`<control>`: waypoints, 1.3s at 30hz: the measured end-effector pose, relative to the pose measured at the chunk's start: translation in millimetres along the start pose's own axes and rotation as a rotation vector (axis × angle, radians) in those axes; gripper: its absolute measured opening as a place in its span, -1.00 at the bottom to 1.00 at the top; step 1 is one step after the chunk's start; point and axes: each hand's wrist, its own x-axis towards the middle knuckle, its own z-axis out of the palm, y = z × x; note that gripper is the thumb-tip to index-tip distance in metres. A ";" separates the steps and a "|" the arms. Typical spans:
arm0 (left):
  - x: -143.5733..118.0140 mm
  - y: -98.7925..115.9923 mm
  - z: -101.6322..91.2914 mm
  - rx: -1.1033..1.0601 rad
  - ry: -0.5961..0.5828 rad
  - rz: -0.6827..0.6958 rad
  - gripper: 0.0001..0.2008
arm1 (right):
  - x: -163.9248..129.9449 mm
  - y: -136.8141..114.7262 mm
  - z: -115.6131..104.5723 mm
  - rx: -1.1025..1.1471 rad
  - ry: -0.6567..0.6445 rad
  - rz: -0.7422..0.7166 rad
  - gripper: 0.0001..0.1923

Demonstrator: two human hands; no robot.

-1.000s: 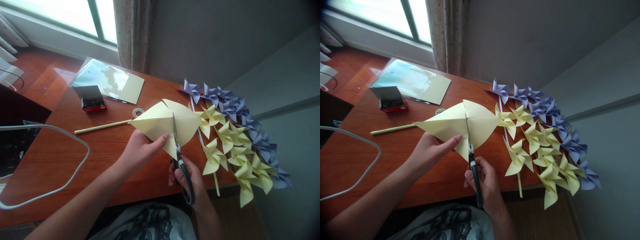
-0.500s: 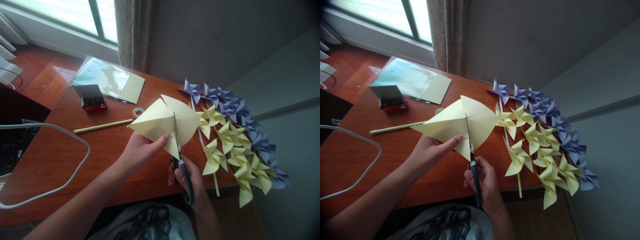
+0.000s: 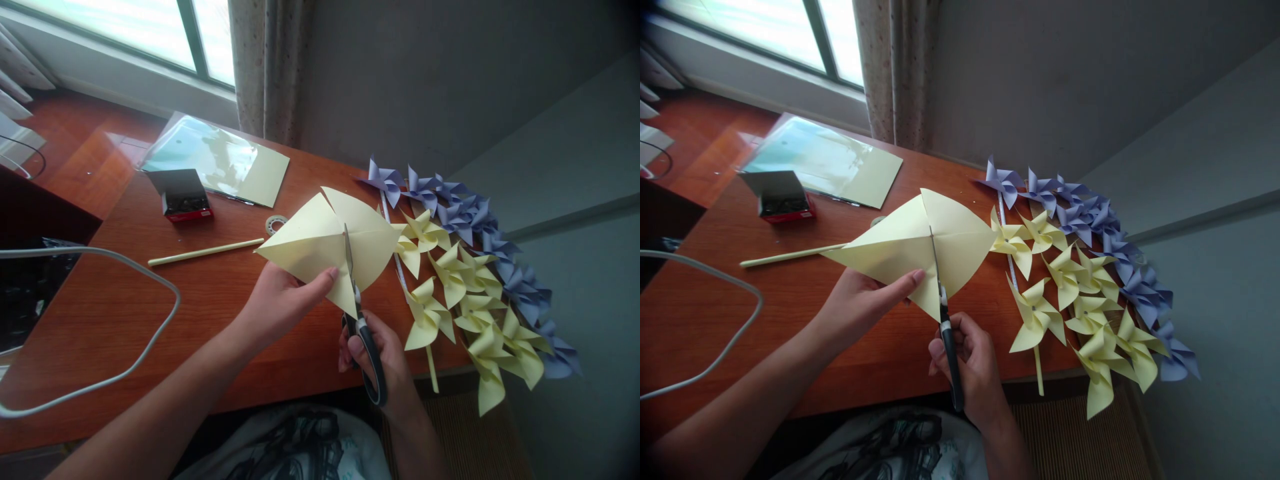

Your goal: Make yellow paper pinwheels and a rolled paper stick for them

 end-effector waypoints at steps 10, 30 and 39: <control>0.6 0.4 -0.4 0.010 0.001 -0.008 -0.85 | 0.3 0.2 0.6 -0.020 0.013 0.005 -0.56; -0.4 4.4 0.1 0.026 0.086 -0.032 -0.81 | -1.1 -0.5 3.3 -0.005 -0.055 -0.042 -0.52; 2.9 -0.7 -9.0 -0.033 0.292 0.029 -0.82 | -2.6 -2.1 1.3 -0.036 -0.114 0.011 -0.49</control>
